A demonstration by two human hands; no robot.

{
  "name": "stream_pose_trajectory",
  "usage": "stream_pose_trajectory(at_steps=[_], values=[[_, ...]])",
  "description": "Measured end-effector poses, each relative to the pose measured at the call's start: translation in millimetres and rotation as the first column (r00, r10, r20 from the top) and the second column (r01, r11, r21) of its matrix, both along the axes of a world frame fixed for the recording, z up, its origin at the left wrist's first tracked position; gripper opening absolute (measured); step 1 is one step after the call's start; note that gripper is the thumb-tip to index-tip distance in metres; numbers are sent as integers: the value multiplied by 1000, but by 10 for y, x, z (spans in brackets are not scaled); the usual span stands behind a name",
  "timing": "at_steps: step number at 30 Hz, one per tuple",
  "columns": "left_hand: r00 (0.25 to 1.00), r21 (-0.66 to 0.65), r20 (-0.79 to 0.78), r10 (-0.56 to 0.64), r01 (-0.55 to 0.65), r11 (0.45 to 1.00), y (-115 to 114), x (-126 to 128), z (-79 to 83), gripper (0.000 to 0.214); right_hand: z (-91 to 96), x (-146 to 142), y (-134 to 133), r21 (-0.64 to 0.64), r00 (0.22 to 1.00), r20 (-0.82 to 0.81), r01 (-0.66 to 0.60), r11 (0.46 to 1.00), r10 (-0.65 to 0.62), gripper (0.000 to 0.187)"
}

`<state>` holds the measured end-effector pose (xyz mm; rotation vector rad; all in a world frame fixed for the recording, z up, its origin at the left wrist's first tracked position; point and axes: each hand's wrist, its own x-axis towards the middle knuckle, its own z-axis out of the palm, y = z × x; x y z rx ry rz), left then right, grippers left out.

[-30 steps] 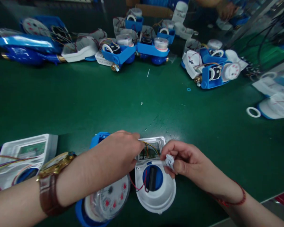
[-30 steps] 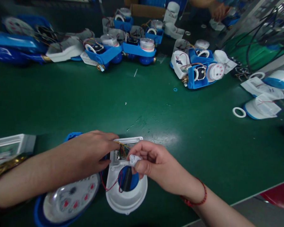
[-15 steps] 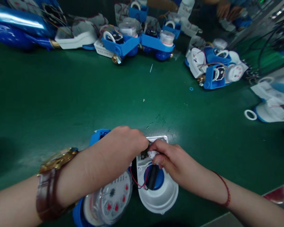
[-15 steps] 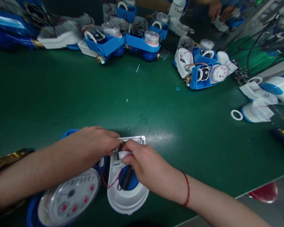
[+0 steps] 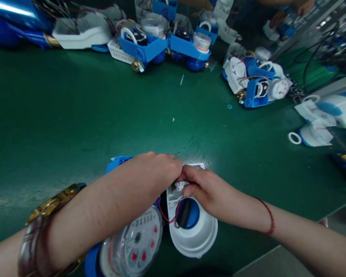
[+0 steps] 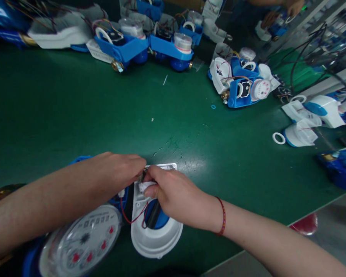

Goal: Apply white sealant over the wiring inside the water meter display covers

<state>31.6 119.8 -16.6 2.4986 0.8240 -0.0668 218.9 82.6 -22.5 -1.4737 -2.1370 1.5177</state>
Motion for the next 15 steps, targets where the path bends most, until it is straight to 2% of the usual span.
stream_pose_trajectory(at_steps=[4, 8, 12, 15], values=[[998, -29, 45, 33, -32, 999, -22, -21, 44, 29, -16, -51, 39, 11, 1000, 22, -19, 1000, 19, 5], [993, -72, 109, 44, -36, 997, -43, -45, -6, 30, -8, -76, 55, 2, 1000, -18, -16, 1000, 16, 7], [984, -71, 166, 57, -46, 996, -58, -64, -35, 28, -11, -80, 74, -75, 998, -65, 7, 997, -12, 11], [992, -103, 117, 51, -39, 994, -44, -50, 19, 28, -23, -77, 98, -130, 997, -74, 25, 991, -34, 15]])
